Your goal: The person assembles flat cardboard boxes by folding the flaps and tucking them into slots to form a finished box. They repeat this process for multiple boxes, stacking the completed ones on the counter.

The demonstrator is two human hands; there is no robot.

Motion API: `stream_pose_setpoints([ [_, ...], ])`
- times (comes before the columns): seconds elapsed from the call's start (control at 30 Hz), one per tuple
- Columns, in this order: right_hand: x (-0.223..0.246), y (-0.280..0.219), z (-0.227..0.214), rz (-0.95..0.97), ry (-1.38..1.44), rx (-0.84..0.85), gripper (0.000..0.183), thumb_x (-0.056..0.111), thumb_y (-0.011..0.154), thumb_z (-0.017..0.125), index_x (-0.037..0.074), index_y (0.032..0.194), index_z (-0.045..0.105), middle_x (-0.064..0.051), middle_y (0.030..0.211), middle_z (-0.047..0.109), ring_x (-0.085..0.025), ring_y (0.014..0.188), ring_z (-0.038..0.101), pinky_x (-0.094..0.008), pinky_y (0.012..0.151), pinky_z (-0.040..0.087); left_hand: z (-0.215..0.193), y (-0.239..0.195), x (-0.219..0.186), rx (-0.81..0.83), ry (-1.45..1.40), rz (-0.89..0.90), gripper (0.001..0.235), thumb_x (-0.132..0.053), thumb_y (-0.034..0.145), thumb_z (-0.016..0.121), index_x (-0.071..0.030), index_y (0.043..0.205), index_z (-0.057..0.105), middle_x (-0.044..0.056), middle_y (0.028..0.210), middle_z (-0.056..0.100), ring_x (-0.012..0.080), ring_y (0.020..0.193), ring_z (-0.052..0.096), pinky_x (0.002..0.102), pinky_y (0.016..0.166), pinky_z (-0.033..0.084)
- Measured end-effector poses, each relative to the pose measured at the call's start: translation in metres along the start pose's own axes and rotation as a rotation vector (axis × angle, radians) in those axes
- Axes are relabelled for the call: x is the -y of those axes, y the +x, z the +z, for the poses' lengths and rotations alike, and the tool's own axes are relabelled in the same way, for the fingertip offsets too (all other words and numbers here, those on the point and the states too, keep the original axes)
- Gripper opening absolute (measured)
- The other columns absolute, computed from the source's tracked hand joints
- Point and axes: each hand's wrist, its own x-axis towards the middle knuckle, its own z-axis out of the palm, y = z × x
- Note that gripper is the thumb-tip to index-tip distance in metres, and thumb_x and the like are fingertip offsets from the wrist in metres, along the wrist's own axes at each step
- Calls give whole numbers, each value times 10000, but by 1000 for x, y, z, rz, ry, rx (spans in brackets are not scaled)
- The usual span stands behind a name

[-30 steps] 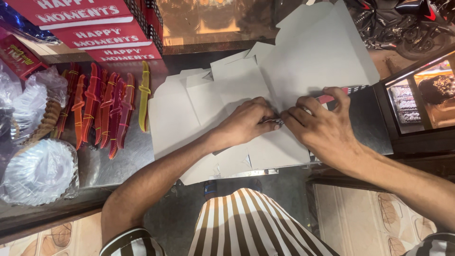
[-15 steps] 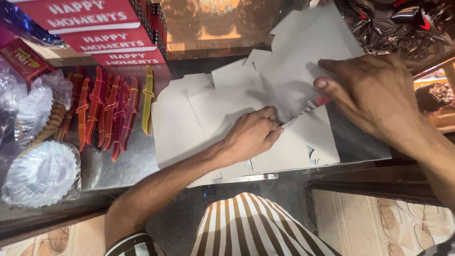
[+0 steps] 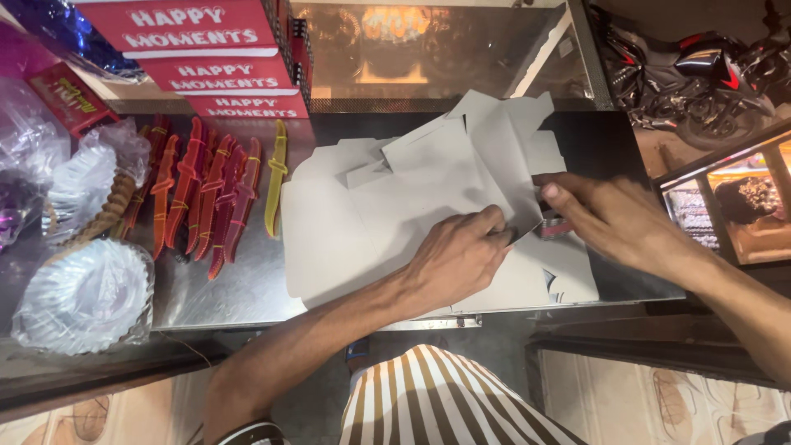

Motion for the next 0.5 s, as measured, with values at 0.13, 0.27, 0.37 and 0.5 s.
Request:
stream_pose_setpoints([
  [0.13, 0, 17, -18, -312, -317, -230, 476, 509, 974, 565, 156, 1234, 751, -94, 715, 743, -240, 632, 697, -385, 647, 541, -1, -5, -1, 63, 53, 11, 158, -82, 897, 632, 46, 855, 715, 197, 983, 628, 312, 800, 688, 491, 818, 540],
  [0.27, 7, 57, -23, -839, -542, -638, 288, 373, 916, 696, 155, 1090, 771, -59, 1041, 802, -254, 1030, 696, -426, 930, 495, -1, -8, -4, 158, 98, 9, 166, -90, 887, 635, 29, 814, 725, 202, 947, 645, 325, 767, 680, 501, 818, 516],
  [0.37, 17, 89, -15, -685, -485, -429, 383, 387, 893, 736, 136, 1179, 780, -86, 964, 764, -269, 1041, 643, -480, 1017, 432, -3, -9, -6, 175, 145, 31, 177, -123, 862, 652, 3, 769, 734, 205, 966, 658, 327, 775, 684, 499, 809, 485],
  [0.5, 28, 113, -3, -606, -546, -286, 285, 385, 888, 726, 171, 1061, 801, -93, 873, 754, -254, 919, 669, -479, 963, 447, -5, -12, -7, 176, 100, 29, 194, -156, 878, 649, -14, 788, 745, 189, 942, 672, 331, 817, 684, 497, 823, 453],
])
